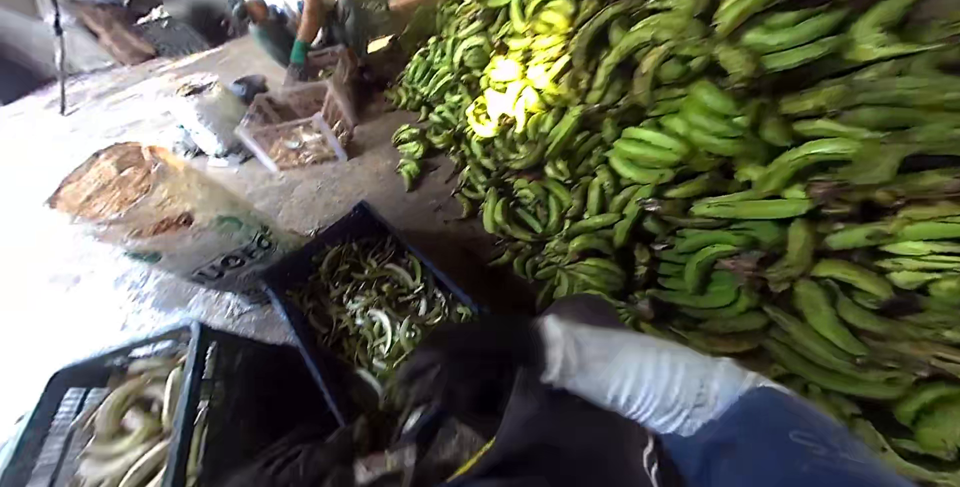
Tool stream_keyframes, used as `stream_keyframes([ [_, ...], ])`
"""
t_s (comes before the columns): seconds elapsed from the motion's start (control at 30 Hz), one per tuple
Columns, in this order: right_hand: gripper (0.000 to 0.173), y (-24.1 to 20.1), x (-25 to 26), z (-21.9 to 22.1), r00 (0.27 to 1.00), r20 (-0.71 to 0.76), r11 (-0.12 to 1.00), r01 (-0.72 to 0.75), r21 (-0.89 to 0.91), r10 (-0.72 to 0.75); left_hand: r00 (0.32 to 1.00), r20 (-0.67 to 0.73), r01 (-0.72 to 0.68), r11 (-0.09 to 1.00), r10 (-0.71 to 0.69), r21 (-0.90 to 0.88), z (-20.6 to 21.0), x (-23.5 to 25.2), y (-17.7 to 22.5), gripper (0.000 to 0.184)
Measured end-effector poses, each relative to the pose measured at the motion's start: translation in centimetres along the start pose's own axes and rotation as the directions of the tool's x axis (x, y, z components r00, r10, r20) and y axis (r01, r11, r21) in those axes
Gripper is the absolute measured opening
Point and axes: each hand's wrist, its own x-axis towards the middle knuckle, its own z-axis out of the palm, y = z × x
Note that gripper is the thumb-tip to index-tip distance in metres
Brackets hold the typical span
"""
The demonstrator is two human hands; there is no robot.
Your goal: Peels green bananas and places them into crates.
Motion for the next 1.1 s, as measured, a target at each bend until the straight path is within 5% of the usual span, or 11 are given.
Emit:
stream_keyframes([
  [0.1,0.026,1.1,-2.4,-5.3,0.924,-0.305,0.972,-0.21,0.103,0.232,0.97,-0.153,0.165,0.974,-0.188,-0.152,-0.2,-3.8,-7.7,0.038],
  [0.17,0.023,1.8,-2.9,-6.9,0.817,-0.56,0.979,-0.025,0.204,0.138,0.86,-0.371,0.172,0.883,-0.35,-0.436,-0.4,-5.2,-10.1,0.032],
  [0.23,0.023,1.1,-2.2,-6.4,0.73,-0.681,0.93,0.209,0.302,0.057,0.706,-0.575,-0.136,0.717,-0.413,-0.683,-0.7,-4.2,-10.6,0.017],
  [0.3,0.026,2.0,-0.2,-5.1,0.711,-0.703,0.898,0.324,0.297,-0.024,0.589,-0.741,-0.434,0.647,-0.323,-0.627,-0.6,-2.5,-10.2,0.019],
  [0.43,0.042,4.6,5.7,-2.7,0.689,-0.719,0.983,-0.177,-0.051,0.087,0.402,-0.86,-0.719,0.473,-0.314,-0.509,-0.1,2.6,-7.3,0.017],
  [0.53,0.036,1.7,7.2,1.5,0.824,-0.558,0.929,0.122,0.35,0.102,0.41,-0.834,-0.818,0.256,-0.37,-0.515,0.0,6.1,-6.1,0.025],
  [0.63,0.04,0.0,8.0,5.0,0.919,-0.393,0.519,0.33,0.789,0.013,0.431,-0.775,-0.824,0.148,-0.461,-0.546,0.1,8.5,-4.5,0.027],
  [0.73,0.036,0.0,10.3,4.8,0.871,-0.49,0.276,0.47,0.838,0.005,0.476,-0.728,-0.785,0.134,-0.494,-0.605,1.1,10.8,-4.3,0.035],
  [0.93,0.02,1.9,10.5,-1.2,0.761,-0.648,0.337,0.603,0.723,0.027,0.609,-0.538,-0.497,0.248,-0.582,-0.831,1.7,12.5,-3.3,0.033],
  [1.1,0.024,4.2,9.3,-6.5,0.672,-0.736,0.433,0.64,0.635,0.085,0.807,-0.336,-0.274,0.196,-0.486,-0.941,8.0,13.6,-6.0,0.054],
])
